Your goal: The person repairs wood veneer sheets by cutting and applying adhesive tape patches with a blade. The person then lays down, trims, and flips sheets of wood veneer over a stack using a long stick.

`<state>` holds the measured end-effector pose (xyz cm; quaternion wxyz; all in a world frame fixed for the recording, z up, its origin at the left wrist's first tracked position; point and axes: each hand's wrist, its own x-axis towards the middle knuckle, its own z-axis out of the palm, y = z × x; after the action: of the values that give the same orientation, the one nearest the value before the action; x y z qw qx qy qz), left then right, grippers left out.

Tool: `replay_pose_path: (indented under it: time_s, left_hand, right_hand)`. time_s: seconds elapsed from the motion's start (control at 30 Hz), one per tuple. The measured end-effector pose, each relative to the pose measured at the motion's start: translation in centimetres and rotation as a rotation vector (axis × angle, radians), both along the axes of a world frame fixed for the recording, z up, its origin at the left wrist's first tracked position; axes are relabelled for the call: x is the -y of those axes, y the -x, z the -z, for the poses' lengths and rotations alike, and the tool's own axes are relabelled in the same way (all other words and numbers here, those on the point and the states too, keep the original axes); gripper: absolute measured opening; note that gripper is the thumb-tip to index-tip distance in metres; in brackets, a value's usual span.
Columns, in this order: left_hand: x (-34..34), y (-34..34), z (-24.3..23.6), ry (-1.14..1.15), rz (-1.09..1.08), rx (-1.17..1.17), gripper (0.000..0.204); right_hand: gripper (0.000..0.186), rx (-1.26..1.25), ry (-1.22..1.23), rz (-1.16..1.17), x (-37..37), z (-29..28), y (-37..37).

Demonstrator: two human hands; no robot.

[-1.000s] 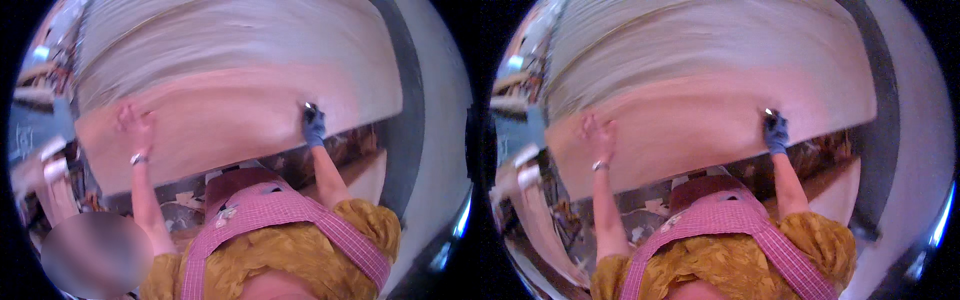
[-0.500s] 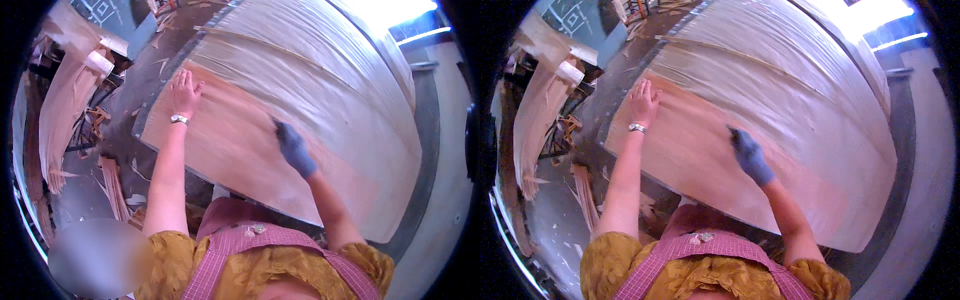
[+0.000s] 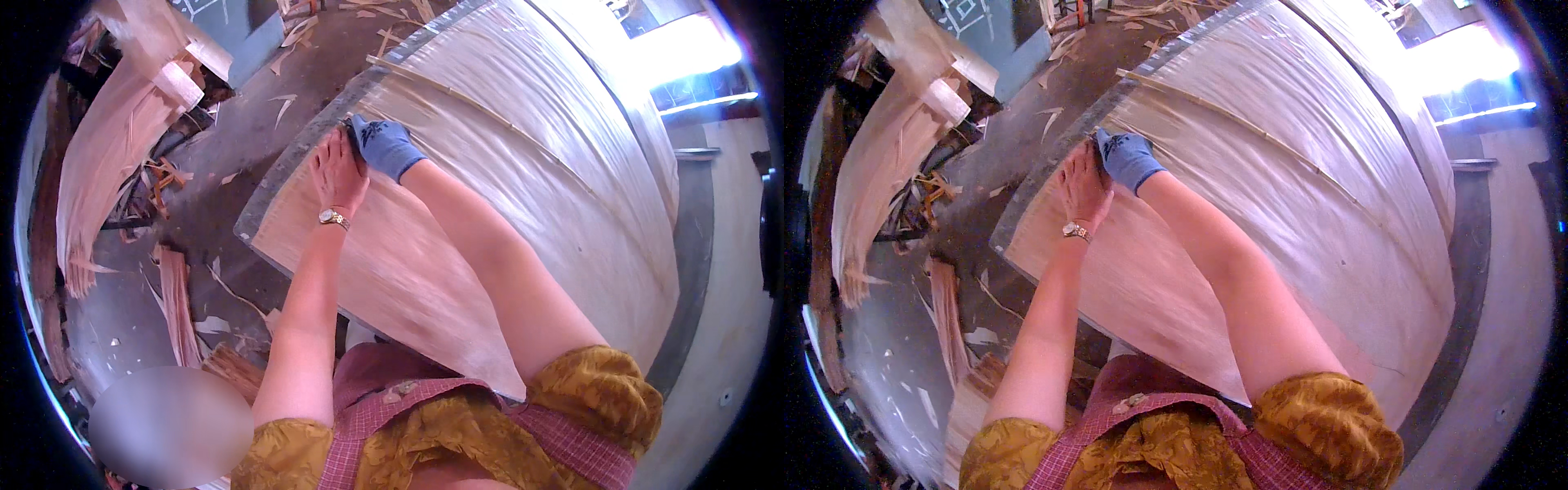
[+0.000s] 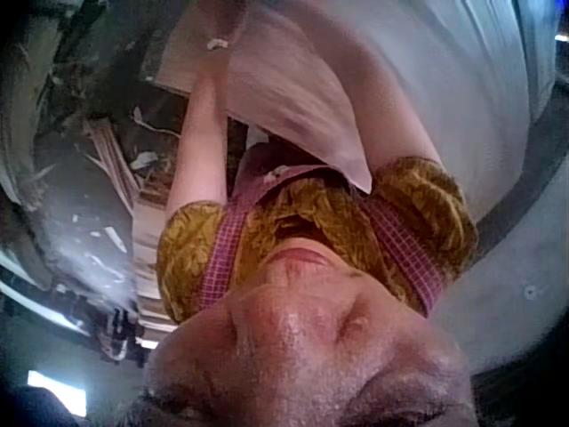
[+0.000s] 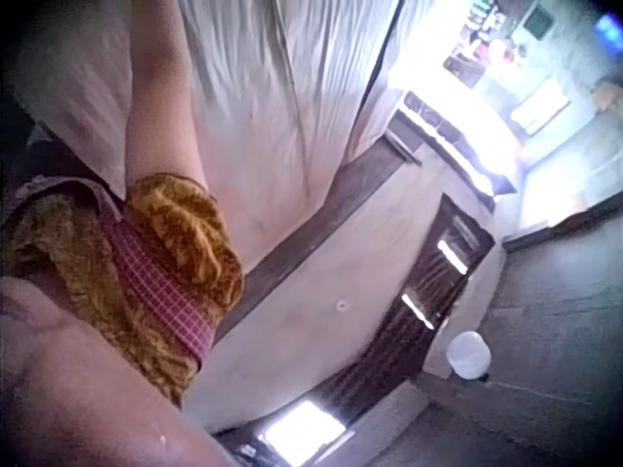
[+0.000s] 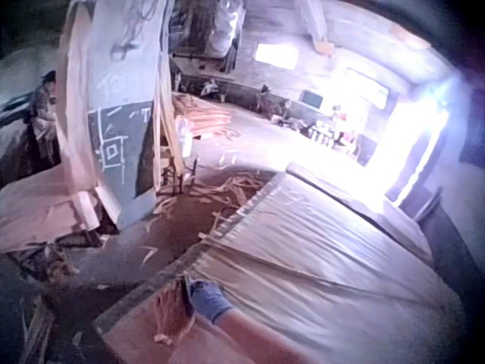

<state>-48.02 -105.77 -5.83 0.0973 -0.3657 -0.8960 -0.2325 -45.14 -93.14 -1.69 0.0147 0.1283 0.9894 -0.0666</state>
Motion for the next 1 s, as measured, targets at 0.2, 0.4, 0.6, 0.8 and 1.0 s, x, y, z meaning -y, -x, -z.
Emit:
replay_pose_path:
  time_s: [0.2,0.4,0.6,0.8,1.0]
  left_hand:
    - [0.1,0.5,0.6,0.037,-0.015,-0.063,0.052]
    - [0.0,-0.5,-1.0,0.103,0.051,-0.076,0.051]
    - [-1.8,-7.3,-1.8,0.175,0.397,0.047,0.068]
    - [-4.9,-18.1,-2.5,0.395,0.457,0.088,0.084]
    - [-2.8,-23.1,-0.7,0.323,0.524,-0.149,0.074]
  right_hand:
    - [0.026,0.064,0.0,0.011,-0.1,0.0,-5.7]
    - [0.023,0.303,0.099,0.299,0.6,-1.6,-16.8]
    - [0.019,0.21,0.088,0.304,-0.7,-0.4,-21.7]
    - [0.022,0.013,0.129,0.342,-1.6,2.2,-34.2]
    - [0.021,0.112,0.261,0.436,-0.1,-2.6,-48.7]
